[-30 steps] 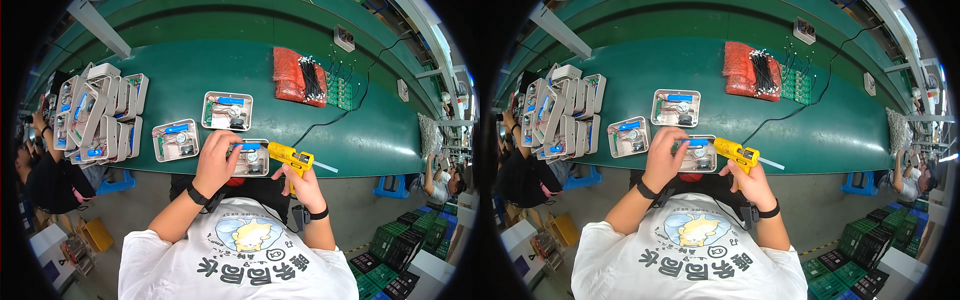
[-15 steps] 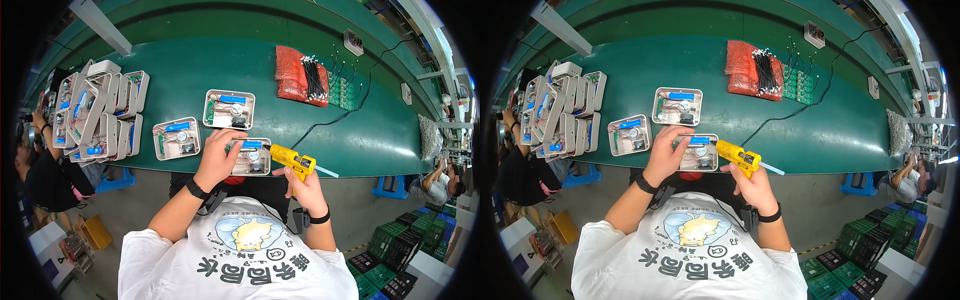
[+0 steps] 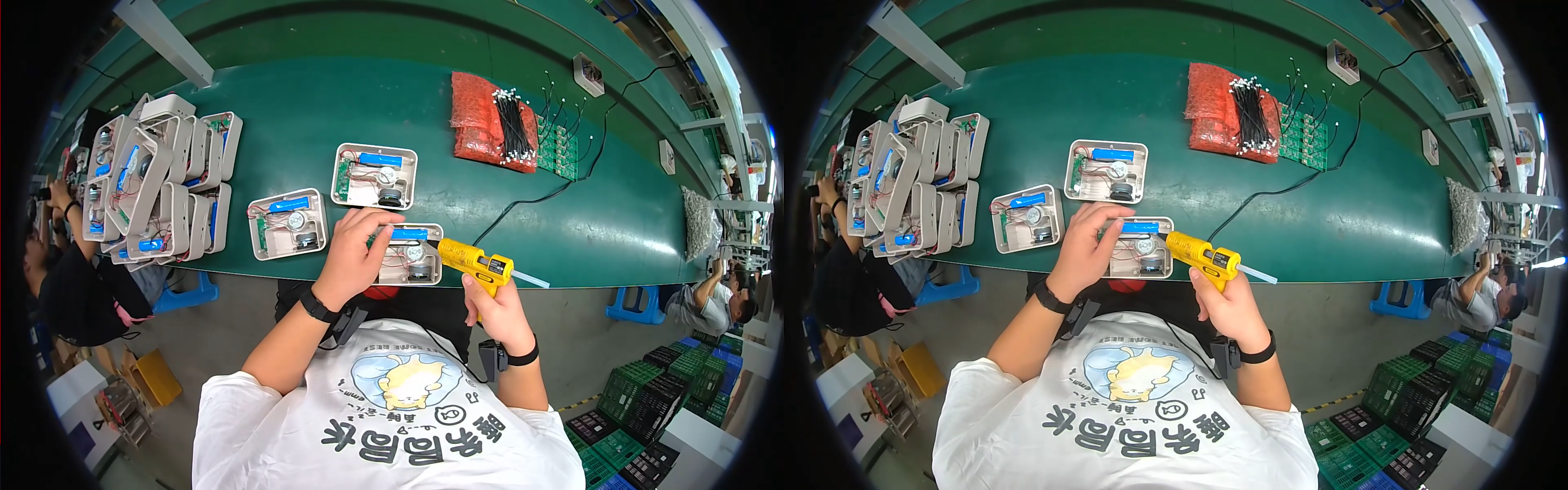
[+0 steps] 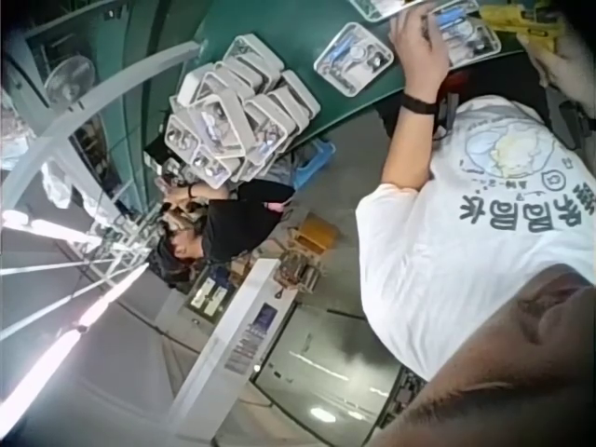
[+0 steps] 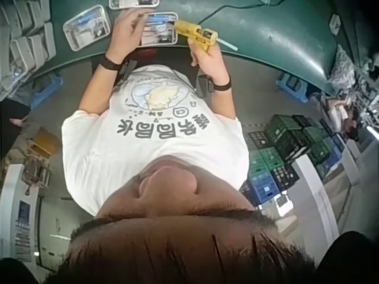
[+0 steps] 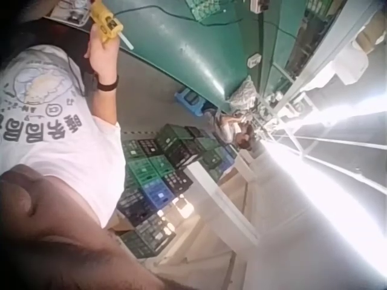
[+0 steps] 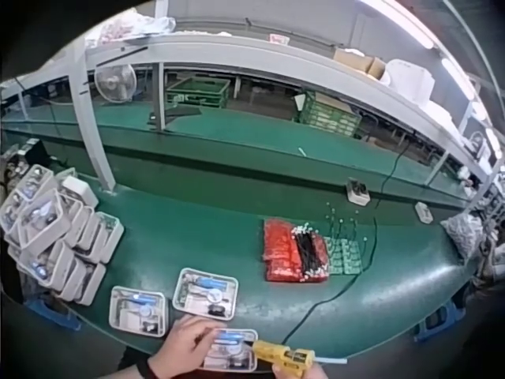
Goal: The person applies glue to a plastic case with a glue gun, presses a battery into the case by hand, and moves the assembled case to a stack. They then pick up a glue stick from a shelf, insert it into the glue gun, and repeat the assembly process.
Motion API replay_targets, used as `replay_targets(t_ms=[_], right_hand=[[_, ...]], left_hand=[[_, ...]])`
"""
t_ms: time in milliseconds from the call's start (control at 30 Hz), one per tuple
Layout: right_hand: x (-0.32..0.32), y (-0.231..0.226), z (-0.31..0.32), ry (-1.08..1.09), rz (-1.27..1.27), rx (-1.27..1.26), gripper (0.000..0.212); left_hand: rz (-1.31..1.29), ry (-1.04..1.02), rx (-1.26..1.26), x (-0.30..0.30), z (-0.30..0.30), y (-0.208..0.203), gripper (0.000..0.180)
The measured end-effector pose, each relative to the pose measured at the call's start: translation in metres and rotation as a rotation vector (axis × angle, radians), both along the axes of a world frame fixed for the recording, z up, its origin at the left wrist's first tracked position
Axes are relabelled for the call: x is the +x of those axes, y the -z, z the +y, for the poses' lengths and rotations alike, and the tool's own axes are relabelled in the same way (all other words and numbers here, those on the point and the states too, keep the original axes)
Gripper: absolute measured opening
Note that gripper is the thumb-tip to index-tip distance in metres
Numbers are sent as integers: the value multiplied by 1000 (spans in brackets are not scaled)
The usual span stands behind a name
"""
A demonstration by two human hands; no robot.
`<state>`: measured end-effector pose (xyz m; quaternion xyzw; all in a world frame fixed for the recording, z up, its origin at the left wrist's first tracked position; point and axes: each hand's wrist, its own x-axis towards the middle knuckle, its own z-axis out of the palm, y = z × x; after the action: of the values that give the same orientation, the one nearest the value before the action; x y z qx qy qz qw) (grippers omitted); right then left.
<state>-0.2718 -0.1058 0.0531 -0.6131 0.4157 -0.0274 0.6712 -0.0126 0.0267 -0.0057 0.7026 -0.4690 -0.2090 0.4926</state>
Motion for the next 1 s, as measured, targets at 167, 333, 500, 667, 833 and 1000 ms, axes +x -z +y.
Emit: replay_targets(t_ms=[167, 333, 500, 667, 833, 1000], right_hand=[[5, -15, 1, 11, 37, -17, 28], [33, -20, 4, 16, -111, 52, 30], [49, -12, 8, -107, -43, 118, 32], [48, -8, 10, -157, 56, 107, 33], [49, -17, 13, -142, 50, 44, 32], [44, -20, 12, -128, 55, 51, 32]], left_hand=[[24, 35, -6, 4, 3, -1, 24], [-56, 49, -1, 2, 5, -6, 36], [-51, 69, 4, 4, 7, -2, 54], [-42, 76, -13, 4, 7, -2, 57], [-55, 72, -16, 5, 9, -1, 56], [-54, 49, -13, 2, 9, -1, 55]])
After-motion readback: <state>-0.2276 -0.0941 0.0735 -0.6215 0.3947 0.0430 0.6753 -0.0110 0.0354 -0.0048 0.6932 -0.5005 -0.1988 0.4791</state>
